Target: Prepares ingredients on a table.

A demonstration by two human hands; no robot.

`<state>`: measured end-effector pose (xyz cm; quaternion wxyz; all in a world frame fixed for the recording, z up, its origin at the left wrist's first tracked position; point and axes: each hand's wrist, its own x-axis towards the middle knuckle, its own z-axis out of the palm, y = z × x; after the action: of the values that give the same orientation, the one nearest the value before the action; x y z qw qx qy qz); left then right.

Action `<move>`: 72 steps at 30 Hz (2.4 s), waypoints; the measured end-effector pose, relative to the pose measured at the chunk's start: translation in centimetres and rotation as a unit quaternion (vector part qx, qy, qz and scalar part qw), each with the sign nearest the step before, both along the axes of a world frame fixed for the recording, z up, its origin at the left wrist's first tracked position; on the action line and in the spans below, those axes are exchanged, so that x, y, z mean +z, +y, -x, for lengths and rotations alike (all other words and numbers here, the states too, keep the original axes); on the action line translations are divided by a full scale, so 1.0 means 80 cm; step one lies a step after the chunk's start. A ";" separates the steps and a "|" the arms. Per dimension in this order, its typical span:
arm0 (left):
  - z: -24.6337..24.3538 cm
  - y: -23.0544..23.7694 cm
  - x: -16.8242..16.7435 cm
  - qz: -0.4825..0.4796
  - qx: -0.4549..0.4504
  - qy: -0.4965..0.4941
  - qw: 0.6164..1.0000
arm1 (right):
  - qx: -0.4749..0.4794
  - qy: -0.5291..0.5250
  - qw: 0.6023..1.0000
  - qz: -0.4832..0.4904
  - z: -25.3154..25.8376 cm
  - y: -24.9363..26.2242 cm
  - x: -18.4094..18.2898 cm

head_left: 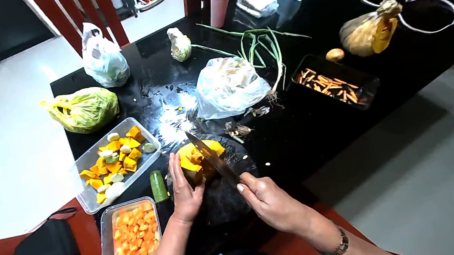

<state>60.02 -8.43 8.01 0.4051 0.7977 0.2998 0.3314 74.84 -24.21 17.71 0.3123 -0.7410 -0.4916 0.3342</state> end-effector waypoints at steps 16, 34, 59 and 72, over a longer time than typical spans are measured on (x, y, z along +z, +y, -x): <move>-0.009 -0.026 0.020 -0.004 0.049 0.077 0.996 | 0.092 -0.228 0.941 0.231 0.024 0.043 -0.030; -0.023 -0.027 0.037 -0.005 0.058 0.126 0.990 | 0.075 -0.259 0.953 0.137 -0.053 0.057 0.031; -0.011 0.018 0.034 0.046 -0.062 0.104 0.992 | 0.282 -0.208 0.932 -0.094 -0.073 0.168 -0.038; -0.010 0.026 0.039 0.053 -0.050 0.125 0.989 | 0.252 -0.361 0.873 -0.210 -0.022 0.133 -0.072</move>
<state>60.78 -6.36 11.11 0.4221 0.8244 0.3246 0.1919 76.60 -13.55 11.97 0.1662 -0.5784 -0.7986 -0.0006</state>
